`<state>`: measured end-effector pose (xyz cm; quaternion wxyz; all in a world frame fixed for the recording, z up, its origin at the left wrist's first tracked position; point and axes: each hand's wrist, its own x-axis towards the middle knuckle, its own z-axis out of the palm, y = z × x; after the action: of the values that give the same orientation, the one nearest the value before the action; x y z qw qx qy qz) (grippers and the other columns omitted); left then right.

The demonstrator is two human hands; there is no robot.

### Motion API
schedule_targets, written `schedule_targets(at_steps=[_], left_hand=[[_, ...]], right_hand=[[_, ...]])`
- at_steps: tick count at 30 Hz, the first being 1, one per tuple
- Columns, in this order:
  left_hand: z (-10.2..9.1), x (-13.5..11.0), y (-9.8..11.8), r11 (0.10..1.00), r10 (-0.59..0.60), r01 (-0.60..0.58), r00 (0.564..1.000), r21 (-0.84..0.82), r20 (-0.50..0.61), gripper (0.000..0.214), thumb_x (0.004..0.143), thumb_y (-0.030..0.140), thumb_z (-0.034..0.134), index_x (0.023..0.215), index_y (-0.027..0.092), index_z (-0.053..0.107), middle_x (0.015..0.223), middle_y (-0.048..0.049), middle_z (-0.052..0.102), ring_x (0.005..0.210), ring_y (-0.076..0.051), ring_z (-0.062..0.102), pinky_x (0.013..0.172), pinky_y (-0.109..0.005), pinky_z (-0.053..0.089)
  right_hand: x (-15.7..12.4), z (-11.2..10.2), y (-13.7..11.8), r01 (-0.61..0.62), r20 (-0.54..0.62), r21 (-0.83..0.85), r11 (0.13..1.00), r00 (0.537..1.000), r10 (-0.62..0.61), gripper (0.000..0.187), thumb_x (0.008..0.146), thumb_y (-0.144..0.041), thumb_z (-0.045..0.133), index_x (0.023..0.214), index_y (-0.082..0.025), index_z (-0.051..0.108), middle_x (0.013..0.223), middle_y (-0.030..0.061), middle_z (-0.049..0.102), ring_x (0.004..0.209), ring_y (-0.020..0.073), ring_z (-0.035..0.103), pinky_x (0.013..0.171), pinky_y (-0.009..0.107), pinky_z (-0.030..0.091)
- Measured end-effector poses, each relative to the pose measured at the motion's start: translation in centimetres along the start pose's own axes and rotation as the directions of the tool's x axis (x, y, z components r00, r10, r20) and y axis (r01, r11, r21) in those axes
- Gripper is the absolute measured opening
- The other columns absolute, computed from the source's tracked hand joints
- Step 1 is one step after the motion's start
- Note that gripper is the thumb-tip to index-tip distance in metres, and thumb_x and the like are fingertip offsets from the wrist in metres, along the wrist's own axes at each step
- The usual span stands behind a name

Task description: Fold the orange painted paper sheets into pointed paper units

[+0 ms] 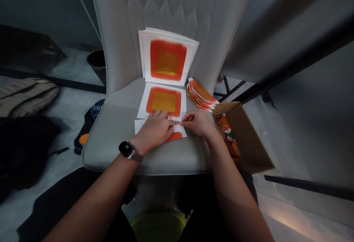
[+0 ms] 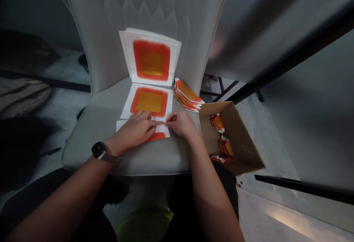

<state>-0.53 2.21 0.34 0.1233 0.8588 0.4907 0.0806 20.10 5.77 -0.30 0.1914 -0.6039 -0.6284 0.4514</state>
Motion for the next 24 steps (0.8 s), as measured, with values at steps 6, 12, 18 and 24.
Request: schedule_targets(at_steps=[6, 12, 18, 24], left_hand=[[-0.5, -0.3, -0.6, 0.996, -0.085, 0.085, 0.996, 0.002, -0.019, 0.036, 0.102, 0.042, 0.048, 0.123, 0.033, 0.076, 0.102, -0.01, 0.06, 0.098, -0.028, 0.052, 0.09, -0.042, 0.043], [-0.4, -0.6, -1.0, 0.988, -0.154, 0.152, 0.986, -0.028, -0.071, 0.035, 0.101, 0.041, 0.05, 0.121, 0.031, 0.077, 0.098, -0.0093, 0.059, 0.098, -0.027, 0.051, 0.092, -0.042, 0.043], [-0.7, -0.4, -1.6, 0.979, -0.203, 0.2, 0.972, -0.034, -0.118, 0.031, 0.099, 0.033, 0.052, 0.113, 0.026, 0.079, 0.099, -0.0108, 0.06, 0.096, -0.028, 0.051, 0.093, -0.044, 0.043], [-0.5, 0.1, -0.3, 0.985, -0.172, 0.165, 0.972, -0.059, -0.162, 0.032, 0.097, 0.031, 0.055, 0.121, 0.022, 0.074, 0.11, -0.0117, 0.059, 0.106, -0.03, 0.05, 0.096, -0.045, 0.042]], right_hand=[[-0.1, 0.0, -0.3, -0.063, -0.061, -0.056, 0.996, 0.996, 0.059, 0.015, 0.066, -0.023, 0.081, 0.068, -0.018, 0.067, 0.06, -0.0034, 0.061, 0.055, 0.0113, 0.049, 0.052, 0.025, 0.033], [-0.1, -0.1, -0.1, -0.022, -0.058, -0.04, 0.999, 0.998, 0.019, 0.018, 0.066, -0.025, 0.082, 0.066, -0.018, 0.066, 0.06, -0.002, 0.061, 0.055, 0.0117, 0.051, 0.051, 0.025, 0.035], [-0.2, 0.0, 0.0, -0.035, -0.079, -0.052, 0.998, 0.996, 0.031, 0.018, 0.065, -0.024, 0.082, 0.068, -0.018, 0.066, 0.059, -0.004, 0.06, 0.055, 0.0113, 0.05, 0.052, 0.025, 0.033], [0.0, 0.0, 0.0, -0.042, -0.048, -0.017, 0.999, 0.998, 0.041, 0.017, 0.065, -0.023, 0.081, 0.069, -0.018, 0.066, 0.058, -0.0053, 0.058, 0.055, 0.011, 0.048, 0.053, 0.026, 0.033]])
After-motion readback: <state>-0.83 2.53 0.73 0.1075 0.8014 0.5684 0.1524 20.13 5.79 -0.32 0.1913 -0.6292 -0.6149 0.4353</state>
